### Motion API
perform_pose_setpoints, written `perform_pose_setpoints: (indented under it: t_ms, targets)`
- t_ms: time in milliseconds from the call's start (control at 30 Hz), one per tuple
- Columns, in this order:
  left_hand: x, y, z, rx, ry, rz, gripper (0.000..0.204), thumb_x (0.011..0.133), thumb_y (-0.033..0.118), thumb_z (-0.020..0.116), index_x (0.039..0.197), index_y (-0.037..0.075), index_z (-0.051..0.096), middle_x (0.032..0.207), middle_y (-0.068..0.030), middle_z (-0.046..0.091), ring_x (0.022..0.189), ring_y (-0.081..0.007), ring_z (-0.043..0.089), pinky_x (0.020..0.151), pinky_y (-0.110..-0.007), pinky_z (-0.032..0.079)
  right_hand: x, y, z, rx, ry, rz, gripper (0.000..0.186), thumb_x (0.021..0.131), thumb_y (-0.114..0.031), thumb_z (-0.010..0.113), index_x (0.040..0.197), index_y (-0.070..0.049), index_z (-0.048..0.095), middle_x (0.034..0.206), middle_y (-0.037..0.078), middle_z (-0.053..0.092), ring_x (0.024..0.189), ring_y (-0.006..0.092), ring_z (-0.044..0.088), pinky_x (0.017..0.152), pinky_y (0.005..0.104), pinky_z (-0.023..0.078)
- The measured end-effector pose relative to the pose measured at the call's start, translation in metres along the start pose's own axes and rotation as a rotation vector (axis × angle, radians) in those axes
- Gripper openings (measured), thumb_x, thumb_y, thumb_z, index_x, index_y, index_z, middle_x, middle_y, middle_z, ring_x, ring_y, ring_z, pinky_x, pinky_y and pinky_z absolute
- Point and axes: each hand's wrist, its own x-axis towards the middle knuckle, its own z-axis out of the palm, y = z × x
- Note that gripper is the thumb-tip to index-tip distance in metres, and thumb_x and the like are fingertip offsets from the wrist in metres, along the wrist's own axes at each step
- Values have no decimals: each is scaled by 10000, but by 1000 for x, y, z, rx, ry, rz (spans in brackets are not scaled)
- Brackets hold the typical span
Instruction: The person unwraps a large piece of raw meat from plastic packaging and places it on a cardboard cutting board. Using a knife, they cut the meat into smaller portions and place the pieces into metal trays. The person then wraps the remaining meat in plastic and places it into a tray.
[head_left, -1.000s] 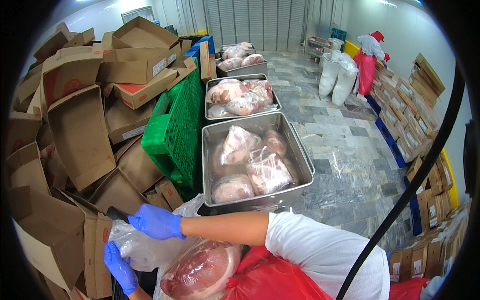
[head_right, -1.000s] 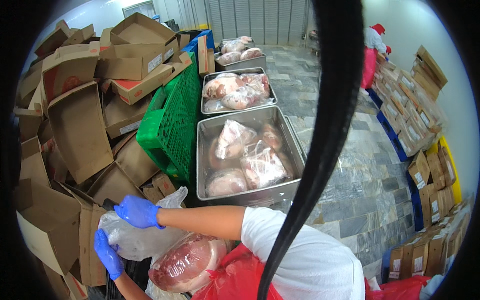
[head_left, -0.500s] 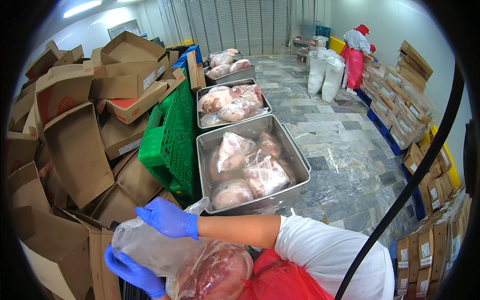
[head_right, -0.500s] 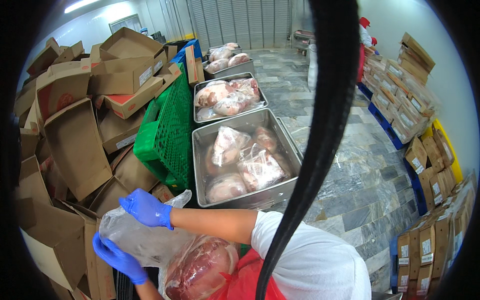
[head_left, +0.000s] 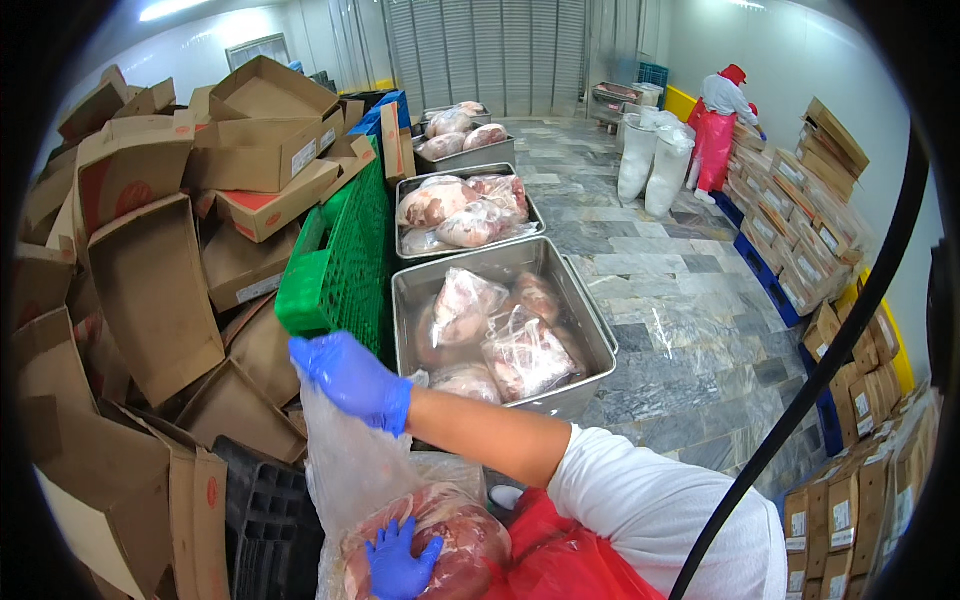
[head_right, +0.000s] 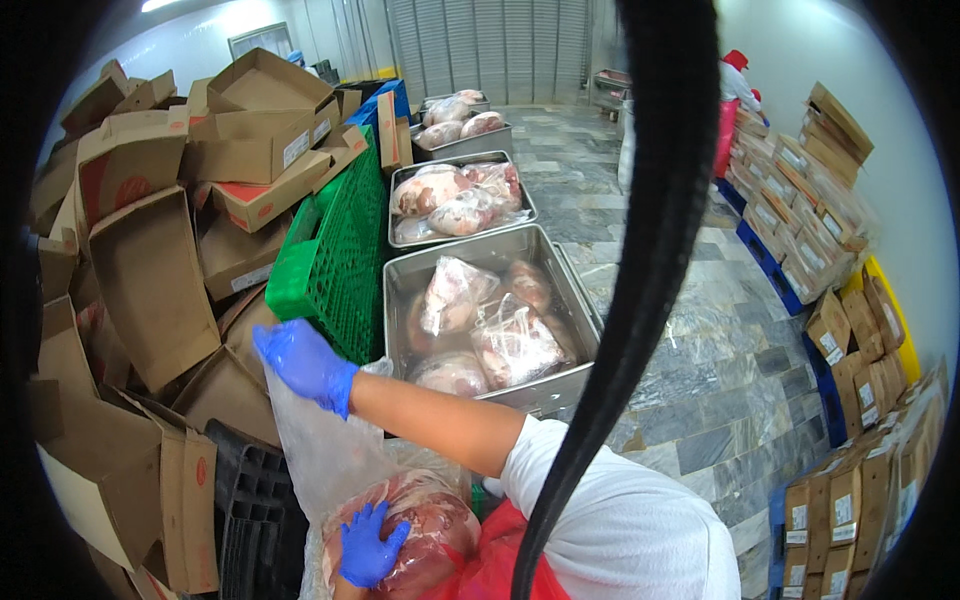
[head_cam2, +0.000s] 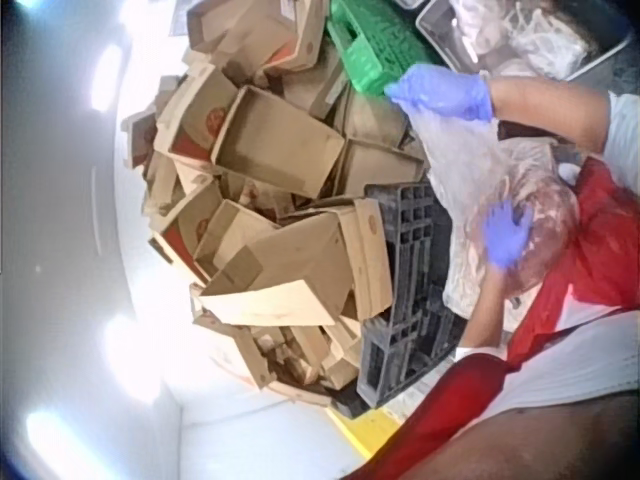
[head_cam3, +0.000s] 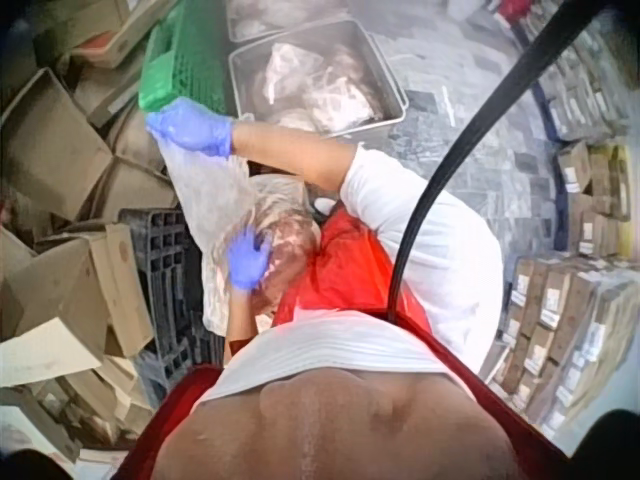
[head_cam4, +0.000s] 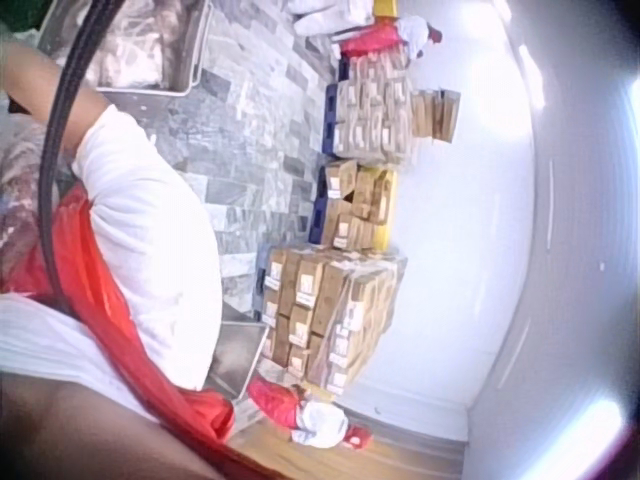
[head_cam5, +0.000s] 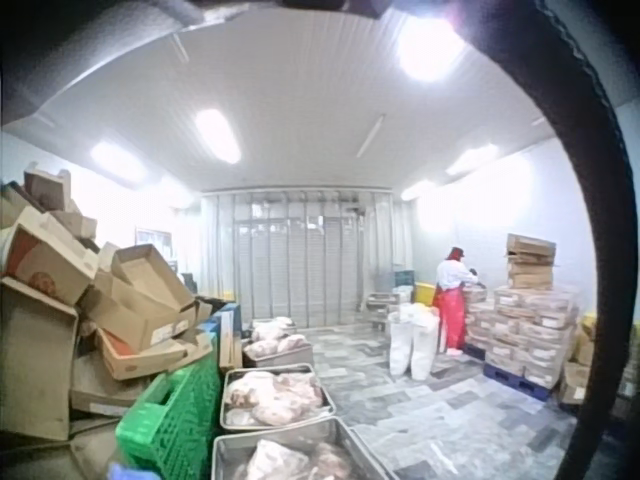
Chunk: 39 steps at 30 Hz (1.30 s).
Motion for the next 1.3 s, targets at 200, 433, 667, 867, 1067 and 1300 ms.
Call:
perform_pose_setpoints:
  t_ms: [200,433,667,867,1067,1300]
  targets:
    - [-41,24,28,168,254,97,788,814,552,568,1399,51,404,1459,-286,306,1350,-479,265,1106,-601,110,9,-36,-21,280,136,-4,358,992,-311,489,767,-50,586,702,-40,493,682,59,403,622,264,386]
    - [-57,-67,82,282,431,165,837,806,578,542,1472,132,302,1492,-261,262,1390,-454,192,1091,-639,108,20,-99,-36,383,162,-170,283,976,-255,529,762,-80,586,709,-51,497,671,52,422,614,245,374]
    - [-3,-99,22,252,381,406,696,773,415,625,1361,78,467,1448,-237,350,1362,-427,272,1127,-561,109,1,-75,-83,216,306,-267,245,983,-231,502,841,-60,606,750,-48,517,695,51,438,629,239,388]
    - [37,-55,7,53,518,439,630,767,417,657,1300,103,539,1276,-182,496,1213,-379,426,1067,-529,231,-21,-82,-158,333,431,-189,216,972,-234,517,805,-126,603,730,-35,538,659,65,490,595,240,397]
    - [67,31,53,409,96,595,288,788,393,656,838,113,700,877,-87,630,903,-281,578,987,-461,332,-45,-69,-229,476,594,-90,164,954,-225,529,829,-131,580,735,-16,557,640,83,515,581,244,422]
    - [42,-4,35,381,68,850,334,845,410,560,647,153,640,632,-70,591,640,-267,569,689,-414,397,-95,-30,-305,246,727,49,191,956,-272,496,848,-151,597,755,-1,577,693,119,547,656,288,473]
